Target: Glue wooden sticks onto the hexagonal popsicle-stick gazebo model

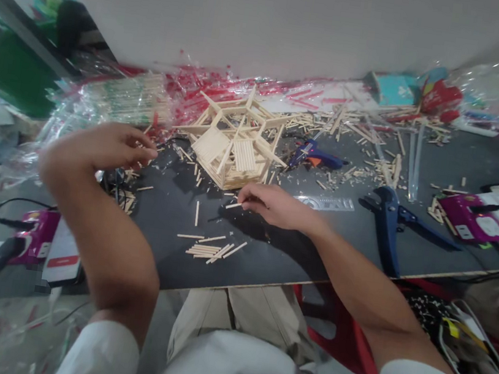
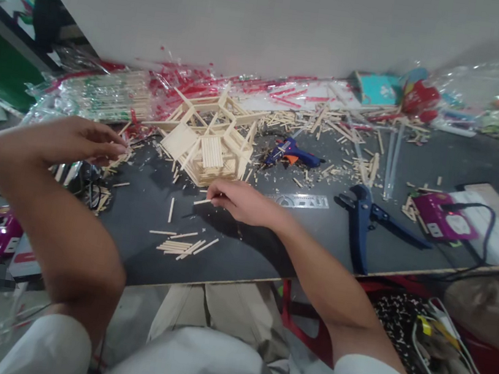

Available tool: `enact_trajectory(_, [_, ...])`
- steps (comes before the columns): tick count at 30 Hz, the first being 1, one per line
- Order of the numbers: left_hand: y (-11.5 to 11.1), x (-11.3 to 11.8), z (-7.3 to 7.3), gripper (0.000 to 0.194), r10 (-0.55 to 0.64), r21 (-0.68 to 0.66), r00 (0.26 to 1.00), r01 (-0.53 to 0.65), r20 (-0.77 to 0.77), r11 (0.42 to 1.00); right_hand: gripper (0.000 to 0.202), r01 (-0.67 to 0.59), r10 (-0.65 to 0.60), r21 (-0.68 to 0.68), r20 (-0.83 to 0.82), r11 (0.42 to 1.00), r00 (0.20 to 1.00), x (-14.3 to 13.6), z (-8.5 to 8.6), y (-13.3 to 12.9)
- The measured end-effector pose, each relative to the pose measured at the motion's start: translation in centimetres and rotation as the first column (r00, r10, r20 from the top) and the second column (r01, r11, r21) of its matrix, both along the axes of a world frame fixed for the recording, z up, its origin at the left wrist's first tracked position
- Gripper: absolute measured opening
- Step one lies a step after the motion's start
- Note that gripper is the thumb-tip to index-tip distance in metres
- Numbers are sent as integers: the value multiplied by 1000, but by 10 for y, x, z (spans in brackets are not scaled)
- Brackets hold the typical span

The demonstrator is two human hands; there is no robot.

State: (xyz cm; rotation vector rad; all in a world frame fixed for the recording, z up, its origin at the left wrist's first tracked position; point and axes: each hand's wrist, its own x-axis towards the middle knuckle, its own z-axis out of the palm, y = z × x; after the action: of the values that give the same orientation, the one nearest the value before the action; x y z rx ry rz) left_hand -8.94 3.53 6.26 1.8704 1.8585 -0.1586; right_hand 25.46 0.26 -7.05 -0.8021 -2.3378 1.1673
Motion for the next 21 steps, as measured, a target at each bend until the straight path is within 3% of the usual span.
enact_trajectory(4, [-7,7,9,38,-59,74,997,63,-58,995,11,61,-144,-293,-272,954,951,-7,-1,-8])
enact_trajectory(6, [-12,22,15,44,-130,96,987,139,-98,986,19,57,-203,-373,-365,926,908,-11,-2,-11])
enact_trajectory(8, [-18,44,20,49,-239,114,970,242,-43,964,25,28,-227,-421,-432,907,873,-13,-2,-13])
enact_trajectory(11, [-23,82,19,47,-386,148,921,375,50,915,33,-24,-217,-455,-470,890,855,-14,-1,-13])
enact_trajectory(14, [-22,110,12,38,-459,126,887,462,-55,878,37,-14,-234,-445,-496,895,836,-13,1,-13])
enact_trajectory(17, [-22,117,10,36,-472,153,878,478,-78,865,40,21,-266,-441,-502,897,823,-12,3,-13])
enact_trajectory(21, [-27,105,17,27,-459,220,888,445,15,868,40,31,-281,-449,-504,893,817,-15,2,-15])
